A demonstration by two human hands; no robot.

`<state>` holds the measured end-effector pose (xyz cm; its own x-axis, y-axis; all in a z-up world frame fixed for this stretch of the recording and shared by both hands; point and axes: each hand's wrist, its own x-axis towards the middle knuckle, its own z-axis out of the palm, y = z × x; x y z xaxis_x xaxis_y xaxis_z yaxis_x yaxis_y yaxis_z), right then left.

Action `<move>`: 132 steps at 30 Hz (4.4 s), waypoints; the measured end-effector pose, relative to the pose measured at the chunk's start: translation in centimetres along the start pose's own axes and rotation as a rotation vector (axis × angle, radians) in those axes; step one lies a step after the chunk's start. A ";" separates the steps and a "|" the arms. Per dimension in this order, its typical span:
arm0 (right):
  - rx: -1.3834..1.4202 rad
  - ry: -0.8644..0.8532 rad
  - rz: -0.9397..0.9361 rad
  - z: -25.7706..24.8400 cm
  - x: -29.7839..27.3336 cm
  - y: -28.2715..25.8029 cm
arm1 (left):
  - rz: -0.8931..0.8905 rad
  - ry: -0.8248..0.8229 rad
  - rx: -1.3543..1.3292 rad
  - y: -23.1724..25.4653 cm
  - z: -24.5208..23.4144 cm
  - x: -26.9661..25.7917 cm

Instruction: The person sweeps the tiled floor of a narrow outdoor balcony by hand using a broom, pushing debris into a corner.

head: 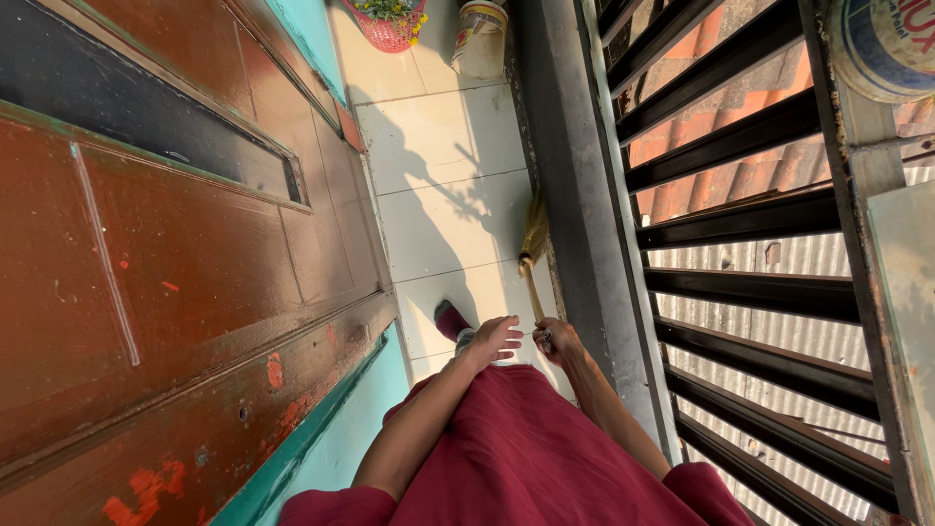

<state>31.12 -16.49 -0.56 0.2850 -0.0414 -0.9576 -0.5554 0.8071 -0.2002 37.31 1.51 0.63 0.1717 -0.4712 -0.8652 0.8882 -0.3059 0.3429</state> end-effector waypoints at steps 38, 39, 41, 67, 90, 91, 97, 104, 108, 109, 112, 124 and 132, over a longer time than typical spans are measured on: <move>-0.234 -0.185 -0.185 7.0 -8.3 1.7 | 0.044 0.034 -0.122 0.6 -3.2 0.6; -0.319 -0.144 -0.166 7.0 -10.6 1.6 | 0.023 0.049 -0.142 0.7 -3.0 0.6; -0.480 -0.111 -0.129 7.4 -13.8 1.1 | -0.015 0.077 -0.179 1.0 -2.5 0.9; -1.441 0.178 -0.485 8.8 -0.8 -6.3 | 0.027 0.079 -0.302 0.0 -5.6 2.1; -0.985 0.072 -0.129 6.9 0.6 -8.0 | -0.007 0.033 -0.281 -1.1 -8.4 2.2; -1.109 0.110 -0.200 7.3 0.3 -8.4 | -0.004 0.032 -0.274 -0.9 -8.6 2.4; -1.308 0.154 -0.439 6.1 -3.0 -10.0 | 0.018 0.039 -0.272 0.9 -8.5 2.1; -1.320 0.178 -0.146 1.6 -11.4 -20.6 | 0.047 0.037 -0.267 1.3 -6.4 3.3; -1.395 0.106 0.006 2.0 -12.1 -24.3 | 0.046 0.028 -0.293 0.8 -5.6 3.6; -1.397 0.100 0.041 2.4 -11.3 -24.7 | 0.043 0.037 -0.288 0.5 -5.4 3.5; -1.548 0.203 0.142 3.5 -6.6 -23.5 | 0.045 0.041 -0.281 0.1 -5.1 3.3; -1.721 0.367 -0.340 8.6 4.2 -15.7 | 0.078 0.172 -0.395 -0.3 -8.0 2.2; -1.585 0.180 -0.447 9.0 -7.2 -12.2 | 0.085 0.165 -0.464 0.4 -8.5 1.3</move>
<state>42.86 -20.79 10.69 0.6055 -0.2445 -0.7573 -0.6846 -0.6453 -0.3390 41.53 7.77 -3.42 0.2839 -0.3301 -0.9002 0.9576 0.1457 0.2486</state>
